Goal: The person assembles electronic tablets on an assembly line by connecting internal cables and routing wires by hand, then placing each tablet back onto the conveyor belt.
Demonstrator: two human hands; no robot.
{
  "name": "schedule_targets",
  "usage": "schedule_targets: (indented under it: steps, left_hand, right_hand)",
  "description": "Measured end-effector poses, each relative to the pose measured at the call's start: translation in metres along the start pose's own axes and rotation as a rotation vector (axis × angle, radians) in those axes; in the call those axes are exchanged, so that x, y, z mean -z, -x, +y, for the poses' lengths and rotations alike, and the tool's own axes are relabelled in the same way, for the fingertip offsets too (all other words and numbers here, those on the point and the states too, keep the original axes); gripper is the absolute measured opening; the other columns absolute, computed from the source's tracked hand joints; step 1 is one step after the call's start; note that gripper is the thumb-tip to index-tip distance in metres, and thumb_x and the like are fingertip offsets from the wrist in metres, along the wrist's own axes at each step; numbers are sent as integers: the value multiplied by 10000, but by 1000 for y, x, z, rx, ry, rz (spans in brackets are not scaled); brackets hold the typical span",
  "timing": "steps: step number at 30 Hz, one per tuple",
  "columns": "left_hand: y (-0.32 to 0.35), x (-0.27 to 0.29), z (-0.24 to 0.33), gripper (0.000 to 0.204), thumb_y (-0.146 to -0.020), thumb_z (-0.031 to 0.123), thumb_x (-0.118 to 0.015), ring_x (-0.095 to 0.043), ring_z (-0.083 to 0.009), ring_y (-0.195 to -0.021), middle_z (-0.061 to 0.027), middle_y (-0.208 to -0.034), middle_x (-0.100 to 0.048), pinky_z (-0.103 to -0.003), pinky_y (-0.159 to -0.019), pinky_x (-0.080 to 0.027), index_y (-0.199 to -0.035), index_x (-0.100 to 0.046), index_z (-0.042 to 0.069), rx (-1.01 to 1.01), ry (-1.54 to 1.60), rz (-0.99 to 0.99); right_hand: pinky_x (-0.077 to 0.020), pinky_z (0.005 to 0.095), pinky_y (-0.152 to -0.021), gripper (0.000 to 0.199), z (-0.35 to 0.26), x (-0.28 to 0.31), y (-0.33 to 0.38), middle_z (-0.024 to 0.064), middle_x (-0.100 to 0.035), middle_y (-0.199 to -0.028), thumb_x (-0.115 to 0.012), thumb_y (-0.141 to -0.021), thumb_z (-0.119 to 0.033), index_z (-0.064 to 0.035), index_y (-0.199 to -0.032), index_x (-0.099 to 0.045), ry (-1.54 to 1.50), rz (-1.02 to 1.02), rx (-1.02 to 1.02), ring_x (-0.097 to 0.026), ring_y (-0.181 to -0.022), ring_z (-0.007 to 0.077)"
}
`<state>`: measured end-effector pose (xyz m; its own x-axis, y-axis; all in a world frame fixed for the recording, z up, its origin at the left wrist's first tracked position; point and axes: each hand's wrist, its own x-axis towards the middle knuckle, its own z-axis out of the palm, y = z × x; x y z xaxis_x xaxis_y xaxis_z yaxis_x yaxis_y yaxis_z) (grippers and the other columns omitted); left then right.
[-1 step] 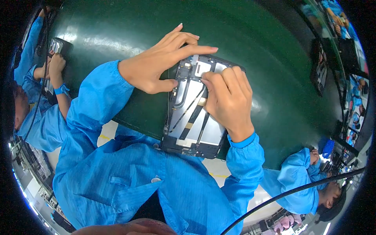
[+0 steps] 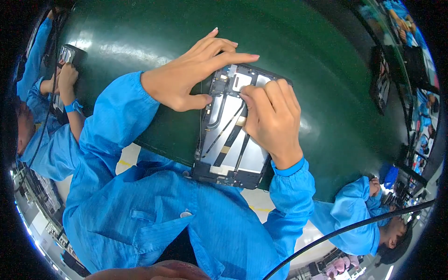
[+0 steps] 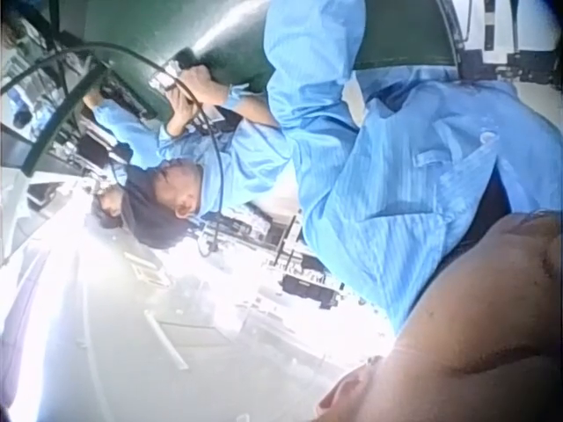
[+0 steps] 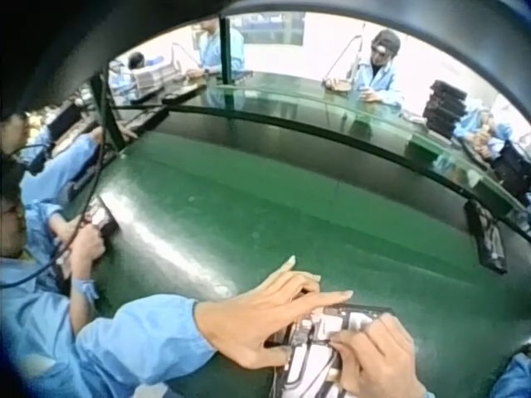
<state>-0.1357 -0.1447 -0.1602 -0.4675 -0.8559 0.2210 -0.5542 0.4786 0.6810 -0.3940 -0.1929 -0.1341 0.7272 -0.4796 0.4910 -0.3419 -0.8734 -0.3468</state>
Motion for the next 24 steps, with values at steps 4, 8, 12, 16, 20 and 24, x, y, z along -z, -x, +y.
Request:
schedule_targets:
  steps: [4, 8, 12, 16, 20, 24]
  left_hand:
    - [4, -1, 1, 1178, -628, 59, -758, -390, -467, -1551, -230, -1527, -519, -707, -1372, -53, -1728, -363, 205, -14, -10, 28]
    - [4, -2, 1, 1174, -638, 73, -772, -398, -465, -1549, -242, -1520, -528, -709, -1370, -75, -1729, -354, 193, -26, -38, 37]
    - [2, -1, 1, 1170, -641, 85, -785, -414, -469, -1537, -251, -1520, -522, -720, -1362, -103, -1726, -359, 182, -15, -62, 31]
    - [4, -3, -1, 1171, -638, 94, -789, -427, -476, -1524, -251, -1512, -523, -724, -1357, -116, -1725, -360, 174, -31, -93, 48]
    - [3, -3, -2, 1177, -627, 92, -781, -416, -483, -1535, -255, -1519, -521, -722, -1357, -116, -1724, -362, 172, -34, -60, 43]
    - [4, -6, -7, 1179, -612, 93, -774, -400, -491, -1546, -263, -1531, -512, -717, -1360, -110, -1717, -371, 167, -34, -70, 46]
  right_hand:
    - [-462, 418, -665, 192, -1, -2, 1, 89, -525, -819, -836, -800, 29, -39, -955, -744, -1, -4, -1, -544, -754, 293]
    - [-458, 412, -659, 195, -1, -2, 3, 92, -537, -822, -838, -799, 37, -34, -953, -741, -18, 0, -22, -547, -755, 289]
    - [-458, 408, -658, 198, 1, -4, 2, 95, -547, -826, -838, -799, 45, -31, -954, -740, -31, 17, -31, -552, -760, 289]
    - [-464, 406, -663, 196, 1, -5, 1, 98, -556, -830, -838, -807, 47, -31, -957, -739, -37, 23, -46, -560, -766, 291]
    - [-471, 407, -672, 196, 1, -6, 2, 97, -563, -838, -841, -810, 43, -30, -961, -739, -33, 13, -61, -570, -776, 286]
    - [-474, 404, -679, 196, 2, -9, 2, 98, -570, -845, -841, -814, 42, -27, -966, -739, -43, 12, -69, -577, -786, 286]
